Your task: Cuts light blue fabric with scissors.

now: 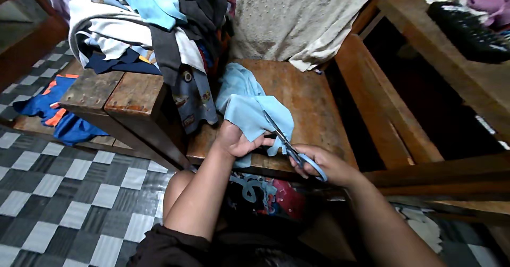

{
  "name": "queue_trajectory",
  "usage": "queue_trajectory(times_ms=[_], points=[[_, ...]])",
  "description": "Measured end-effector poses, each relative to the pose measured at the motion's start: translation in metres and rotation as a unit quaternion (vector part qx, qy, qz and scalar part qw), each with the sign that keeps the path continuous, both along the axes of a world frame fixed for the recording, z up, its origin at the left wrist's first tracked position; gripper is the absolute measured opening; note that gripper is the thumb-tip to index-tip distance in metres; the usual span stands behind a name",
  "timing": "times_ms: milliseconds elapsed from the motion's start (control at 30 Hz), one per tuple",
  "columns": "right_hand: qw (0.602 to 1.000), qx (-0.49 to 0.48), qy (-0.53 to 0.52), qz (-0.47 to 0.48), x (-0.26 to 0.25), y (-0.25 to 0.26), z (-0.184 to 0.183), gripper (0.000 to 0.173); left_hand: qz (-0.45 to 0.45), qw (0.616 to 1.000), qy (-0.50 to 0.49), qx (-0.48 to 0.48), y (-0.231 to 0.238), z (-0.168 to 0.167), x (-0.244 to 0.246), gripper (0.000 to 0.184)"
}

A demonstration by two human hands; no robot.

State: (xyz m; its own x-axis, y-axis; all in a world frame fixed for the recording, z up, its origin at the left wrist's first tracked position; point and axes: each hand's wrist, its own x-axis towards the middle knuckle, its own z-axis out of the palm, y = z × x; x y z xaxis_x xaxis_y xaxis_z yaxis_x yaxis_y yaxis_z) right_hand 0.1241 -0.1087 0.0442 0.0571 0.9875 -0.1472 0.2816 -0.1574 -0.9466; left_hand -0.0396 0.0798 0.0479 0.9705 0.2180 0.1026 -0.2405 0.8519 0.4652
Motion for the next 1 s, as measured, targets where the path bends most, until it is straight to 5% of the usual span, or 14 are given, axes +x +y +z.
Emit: queue_trajectory(times_ms=[367,700,900,1000], points=[[0.998,-0.028,0.051,-0.029,-0.005,-0.007,-0.001,0.016,0.009,0.999,0.012,-0.042,-0.001,-0.001,0.001,0.077],[0.999,0.017,-0.017,-0.042,-0.018,-0.006,0.001,0.055,0.005,1.000,0.021,-0.008,-0.015,-0.002,0.003,0.071],[0.998,0.023,0.007,-0.053,-0.022,-0.006,0.001,0.048,0.012,0.999,0.033,-0.009,-0.016,0.001,0.003,0.072],[0.997,0.016,0.029,-0.071,-0.025,-0.008,0.002,0.028,0.013,0.999,0.040,-0.008,-0.016,0.002,0.004,0.074]])
